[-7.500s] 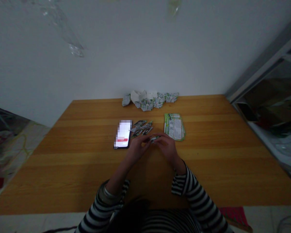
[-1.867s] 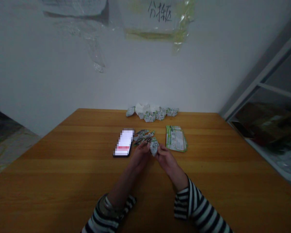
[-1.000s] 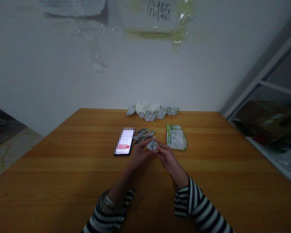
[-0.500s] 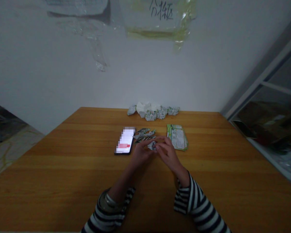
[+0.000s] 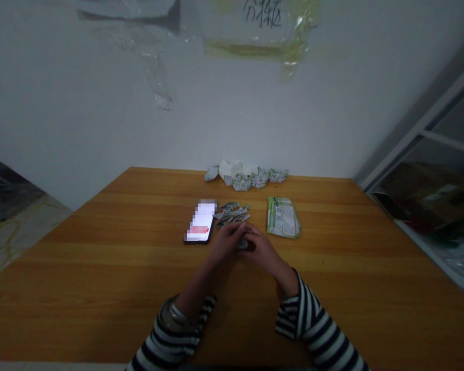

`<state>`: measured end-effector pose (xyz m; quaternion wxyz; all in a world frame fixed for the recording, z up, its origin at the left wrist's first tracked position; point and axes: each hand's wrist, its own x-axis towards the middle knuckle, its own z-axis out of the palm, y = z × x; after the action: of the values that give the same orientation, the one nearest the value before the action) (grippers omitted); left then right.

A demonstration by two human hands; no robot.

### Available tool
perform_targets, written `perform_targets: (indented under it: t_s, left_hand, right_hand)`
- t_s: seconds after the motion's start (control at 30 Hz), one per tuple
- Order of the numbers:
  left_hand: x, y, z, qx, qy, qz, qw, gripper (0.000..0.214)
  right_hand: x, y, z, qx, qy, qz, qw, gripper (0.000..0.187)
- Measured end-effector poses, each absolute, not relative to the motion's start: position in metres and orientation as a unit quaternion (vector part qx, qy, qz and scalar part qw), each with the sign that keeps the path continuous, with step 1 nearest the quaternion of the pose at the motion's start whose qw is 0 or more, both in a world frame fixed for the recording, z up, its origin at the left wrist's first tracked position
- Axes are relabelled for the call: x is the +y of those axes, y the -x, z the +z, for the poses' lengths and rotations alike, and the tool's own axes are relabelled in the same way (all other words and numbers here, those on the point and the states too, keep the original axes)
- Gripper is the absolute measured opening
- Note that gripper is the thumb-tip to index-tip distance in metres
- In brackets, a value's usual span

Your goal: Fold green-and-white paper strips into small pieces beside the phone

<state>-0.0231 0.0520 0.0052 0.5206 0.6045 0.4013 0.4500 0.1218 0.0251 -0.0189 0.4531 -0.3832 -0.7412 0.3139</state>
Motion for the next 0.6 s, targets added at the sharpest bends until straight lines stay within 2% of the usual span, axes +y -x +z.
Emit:
perform_targets:
  t_s: [0.17,0.27,0.43,0.6]
  left_hand:
    - [0.058,0.023,0.000,0.390,-0.540,0.516,0.538,0.044]
    - [0.061,0.028,0.000,0.371,-0.587,0.522,0.495,0.035]
    - [0.063,0.039,0.005,0.331,-0.750,0.428,0.380,0.013]
    - [0.066,0.044,0.003,0.367,-0.776,0.382,0.344,0.012]
  right_hand:
    - [0.029,-0.126,-0.029,-0.684,0.457,0.301,0.482,0.008]
    - [0.031,-0.129,-0.032,-0.633,0.508,0.307,0.497,0.009]
    - [0.032,-0.134,-0.027,-0.643,0.497,0.311,0.492,0.009]
    - [0.032,-0.135,-0.025,-0.616,0.497,0.328,0.516,0.007]
